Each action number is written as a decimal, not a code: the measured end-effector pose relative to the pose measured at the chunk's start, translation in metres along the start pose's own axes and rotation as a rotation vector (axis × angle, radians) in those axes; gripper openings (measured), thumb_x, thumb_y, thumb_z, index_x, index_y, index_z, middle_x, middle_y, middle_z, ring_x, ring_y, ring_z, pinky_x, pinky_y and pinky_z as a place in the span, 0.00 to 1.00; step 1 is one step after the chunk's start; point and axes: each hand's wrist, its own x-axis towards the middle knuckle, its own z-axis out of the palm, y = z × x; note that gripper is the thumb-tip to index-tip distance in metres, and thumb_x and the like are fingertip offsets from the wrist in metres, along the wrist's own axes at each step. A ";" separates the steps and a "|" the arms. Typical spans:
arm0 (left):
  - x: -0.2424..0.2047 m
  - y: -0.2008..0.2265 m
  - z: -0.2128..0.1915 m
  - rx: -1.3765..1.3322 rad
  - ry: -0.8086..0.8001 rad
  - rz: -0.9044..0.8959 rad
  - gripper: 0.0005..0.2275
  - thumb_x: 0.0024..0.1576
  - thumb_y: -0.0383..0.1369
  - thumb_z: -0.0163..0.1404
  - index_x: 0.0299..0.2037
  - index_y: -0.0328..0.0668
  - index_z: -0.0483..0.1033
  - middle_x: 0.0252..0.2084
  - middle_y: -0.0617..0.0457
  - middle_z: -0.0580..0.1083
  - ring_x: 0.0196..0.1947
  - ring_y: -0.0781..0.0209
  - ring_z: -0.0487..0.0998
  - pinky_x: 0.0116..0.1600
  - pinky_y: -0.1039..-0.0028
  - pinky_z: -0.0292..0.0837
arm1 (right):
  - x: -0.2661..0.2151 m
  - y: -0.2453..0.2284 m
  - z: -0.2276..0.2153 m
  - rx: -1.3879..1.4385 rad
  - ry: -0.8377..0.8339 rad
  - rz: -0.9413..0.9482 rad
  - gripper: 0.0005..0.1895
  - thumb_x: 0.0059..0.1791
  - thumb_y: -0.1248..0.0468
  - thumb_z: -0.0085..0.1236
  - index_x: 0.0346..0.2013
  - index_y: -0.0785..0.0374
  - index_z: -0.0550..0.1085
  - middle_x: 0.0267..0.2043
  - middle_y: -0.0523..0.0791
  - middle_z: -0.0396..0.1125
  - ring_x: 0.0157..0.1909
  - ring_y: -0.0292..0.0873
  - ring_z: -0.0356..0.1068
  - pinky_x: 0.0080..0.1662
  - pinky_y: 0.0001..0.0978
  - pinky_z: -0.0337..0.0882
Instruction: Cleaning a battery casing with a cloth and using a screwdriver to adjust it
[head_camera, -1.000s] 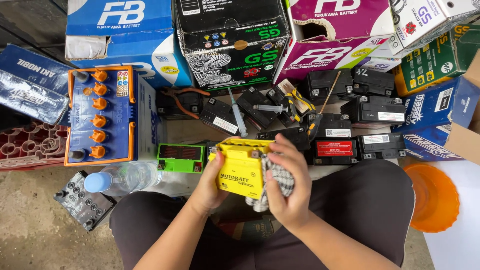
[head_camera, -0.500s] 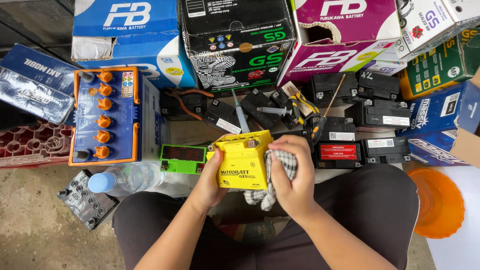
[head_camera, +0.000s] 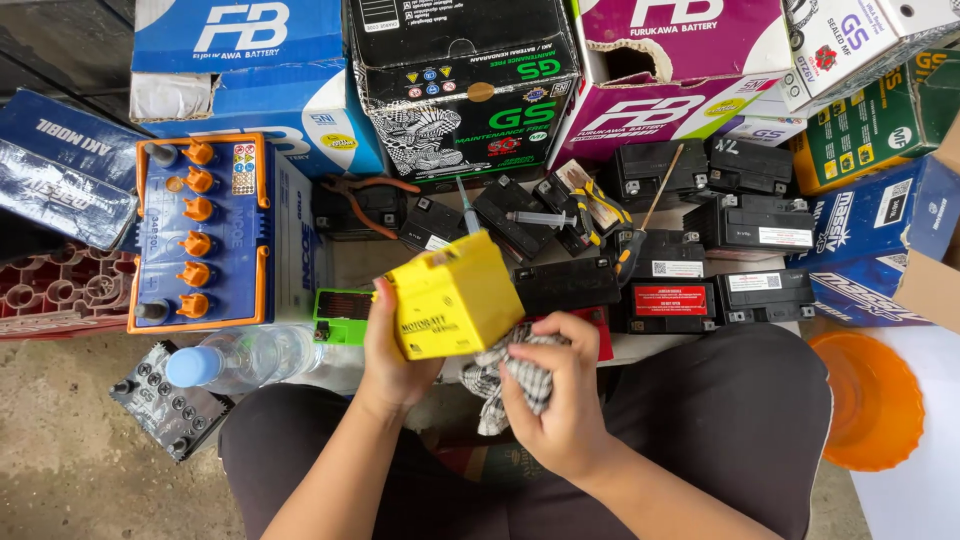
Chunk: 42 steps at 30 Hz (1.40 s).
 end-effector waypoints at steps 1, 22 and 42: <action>0.001 0.004 0.006 -0.074 0.050 0.031 0.24 0.63 0.54 0.43 0.49 0.39 0.78 0.41 0.40 0.82 0.34 0.45 0.85 0.41 0.60 0.83 | -0.006 0.003 0.003 -0.007 0.007 -0.040 0.11 0.47 0.70 0.59 0.43 0.62 0.71 0.52 0.50 0.60 0.55 0.53 0.65 0.52 0.51 0.75; -0.003 0.038 0.008 -0.125 0.205 0.091 0.24 0.58 0.56 0.48 0.47 0.44 0.81 0.40 0.41 0.81 0.33 0.43 0.84 0.43 0.59 0.83 | 0.035 0.047 0.018 -0.230 -0.315 0.038 0.18 0.52 0.50 0.57 0.27 0.58 0.77 0.24 0.48 0.72 0.31 0.53 0.75 0.36 0.42 0.72; -0.064 0.045 -0.055 0.057 0.005 0.012 0.28 0.59 0.50 0.51 0.64 0.40 0.65 0.60 0.41 0.72 0.55 0.49 0.75 0.56 0.62 0.71 | 0.131 0.052 0.082 -0.892 -0.841 0.403 0.11 0.47 0.63 0.50 0.44 0.59 0.69 0.38 0.53 0.75 0.41 0.62 0.76 0.35 0.53 0.73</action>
